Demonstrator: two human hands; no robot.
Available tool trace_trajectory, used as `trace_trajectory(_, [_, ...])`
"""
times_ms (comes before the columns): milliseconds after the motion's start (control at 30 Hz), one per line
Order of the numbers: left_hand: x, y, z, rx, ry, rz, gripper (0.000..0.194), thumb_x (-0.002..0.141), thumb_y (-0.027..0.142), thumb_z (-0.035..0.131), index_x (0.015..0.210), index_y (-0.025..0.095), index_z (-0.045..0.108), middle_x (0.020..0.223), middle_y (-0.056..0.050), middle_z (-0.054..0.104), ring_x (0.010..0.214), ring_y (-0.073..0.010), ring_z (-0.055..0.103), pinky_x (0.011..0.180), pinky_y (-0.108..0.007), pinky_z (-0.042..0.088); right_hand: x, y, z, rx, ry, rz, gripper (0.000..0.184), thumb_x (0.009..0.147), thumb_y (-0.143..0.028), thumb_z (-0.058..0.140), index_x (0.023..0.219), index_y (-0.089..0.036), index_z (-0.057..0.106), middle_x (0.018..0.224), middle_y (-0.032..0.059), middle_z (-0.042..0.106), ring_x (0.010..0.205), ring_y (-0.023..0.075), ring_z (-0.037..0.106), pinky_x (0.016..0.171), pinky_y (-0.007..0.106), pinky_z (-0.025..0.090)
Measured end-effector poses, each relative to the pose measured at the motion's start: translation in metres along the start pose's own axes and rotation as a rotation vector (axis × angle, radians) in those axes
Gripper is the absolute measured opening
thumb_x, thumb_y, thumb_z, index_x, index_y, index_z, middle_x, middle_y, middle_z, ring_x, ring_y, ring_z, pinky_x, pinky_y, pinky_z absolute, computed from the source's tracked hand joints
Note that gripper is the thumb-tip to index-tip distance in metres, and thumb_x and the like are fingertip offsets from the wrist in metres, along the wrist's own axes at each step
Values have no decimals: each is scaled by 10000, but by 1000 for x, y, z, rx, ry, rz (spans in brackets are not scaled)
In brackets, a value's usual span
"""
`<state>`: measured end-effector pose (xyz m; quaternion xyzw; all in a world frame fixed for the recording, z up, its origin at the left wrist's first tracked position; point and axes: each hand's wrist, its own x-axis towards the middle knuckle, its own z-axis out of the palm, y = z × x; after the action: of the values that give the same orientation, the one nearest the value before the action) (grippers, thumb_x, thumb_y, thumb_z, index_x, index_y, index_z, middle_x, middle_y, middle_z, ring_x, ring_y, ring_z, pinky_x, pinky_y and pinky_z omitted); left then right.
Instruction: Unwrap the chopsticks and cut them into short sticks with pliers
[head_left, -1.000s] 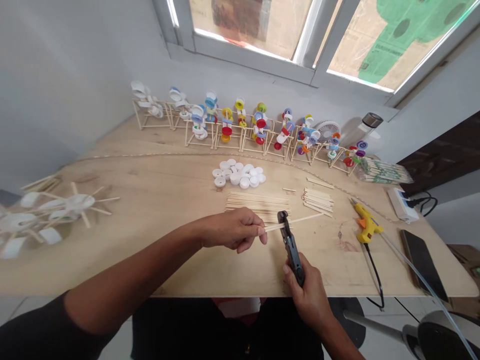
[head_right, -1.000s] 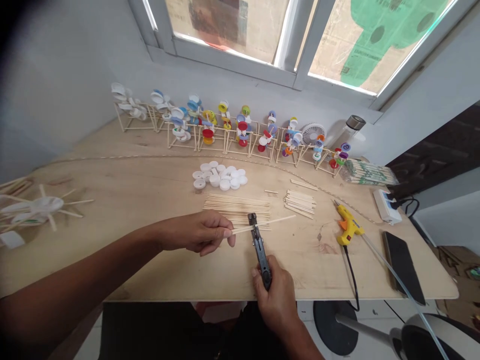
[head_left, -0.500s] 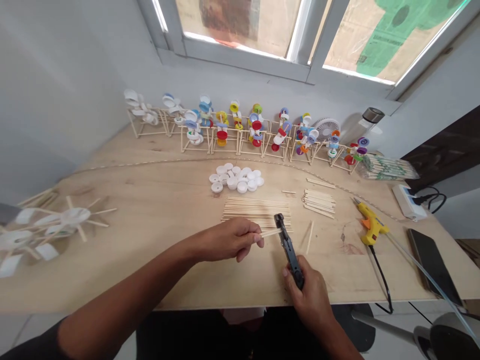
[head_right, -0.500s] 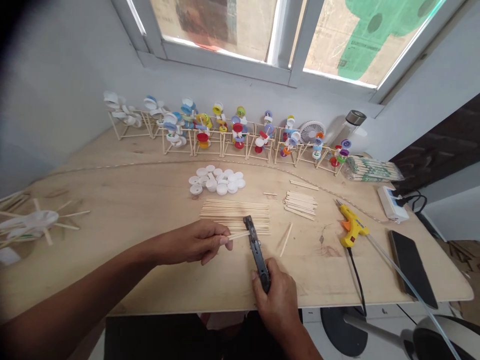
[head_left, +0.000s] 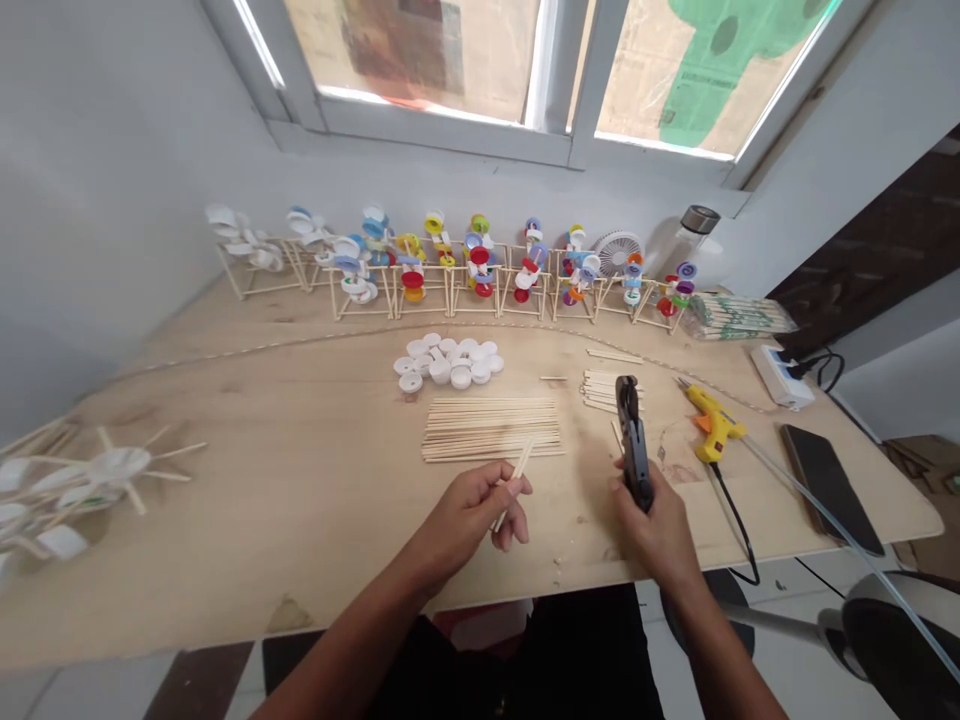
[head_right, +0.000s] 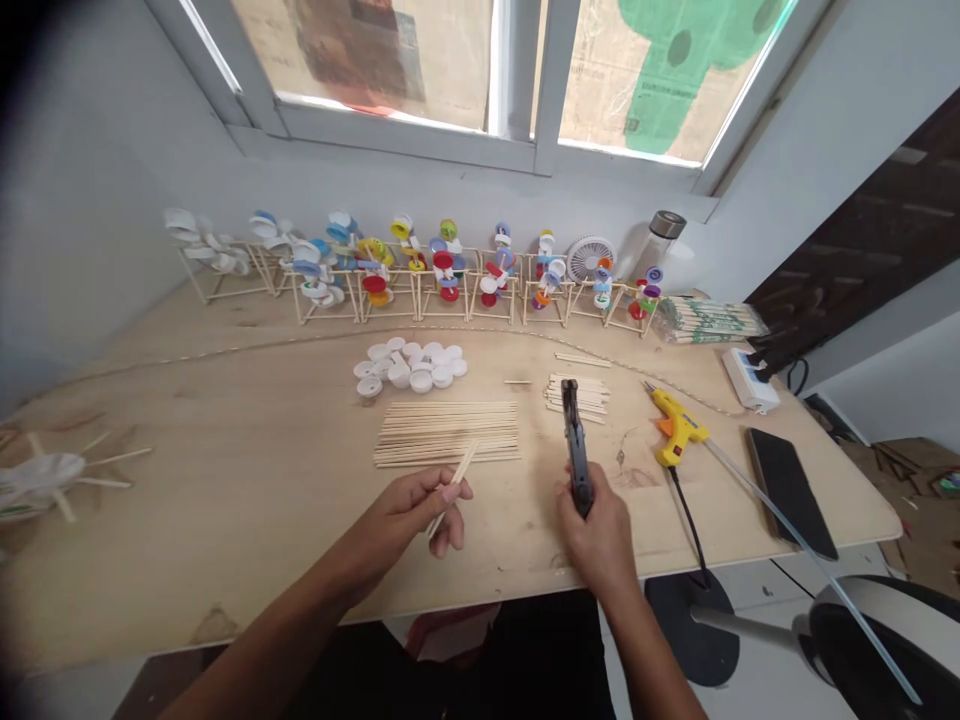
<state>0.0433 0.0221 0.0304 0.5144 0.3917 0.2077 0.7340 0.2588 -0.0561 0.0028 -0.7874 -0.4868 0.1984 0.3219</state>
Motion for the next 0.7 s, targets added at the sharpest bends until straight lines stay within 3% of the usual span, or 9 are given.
trace_trajectory(167, [4,-6,18,-136,16,-21,310,760,468,547,788,167,481,565,-23,647,482,-121,525,535,-254,398,25,9,-13,-497,60,13,226,766,-303,518,953,-192,580,803,60,655,719,226,590,558,274,334])
trace_trajectory(400, [11,-15,30,-340,53,-66,344,698,439,652,816,130,557,738,-93,688,613,-142,593,629,-283,454,28,8,-8,-618,36,5,269,763,-224,521,1023,-181,573,832,87,665,694,237,595,545,287,314])
trace_trajectory(500, [12,-16,34,-399,81,-80,343,668,408,698,822,113,614,791,-100,679,670,-143,595,666,-285,462,26,5,-8,-494,42,24,265,756,-208,510,1012,-173,568,789,78,655,689,233,593,568,294,351])
trace_trajectory(700, [14,-17,44,-515,149,-30,309,604,371,759,767,118,689,620,12,553,587,-78,478,572,-217,399,2,-22,2,272,-99,-41,273,722,-290,576,963,-164,551,725,12,616,649,159,577,625,268,451])
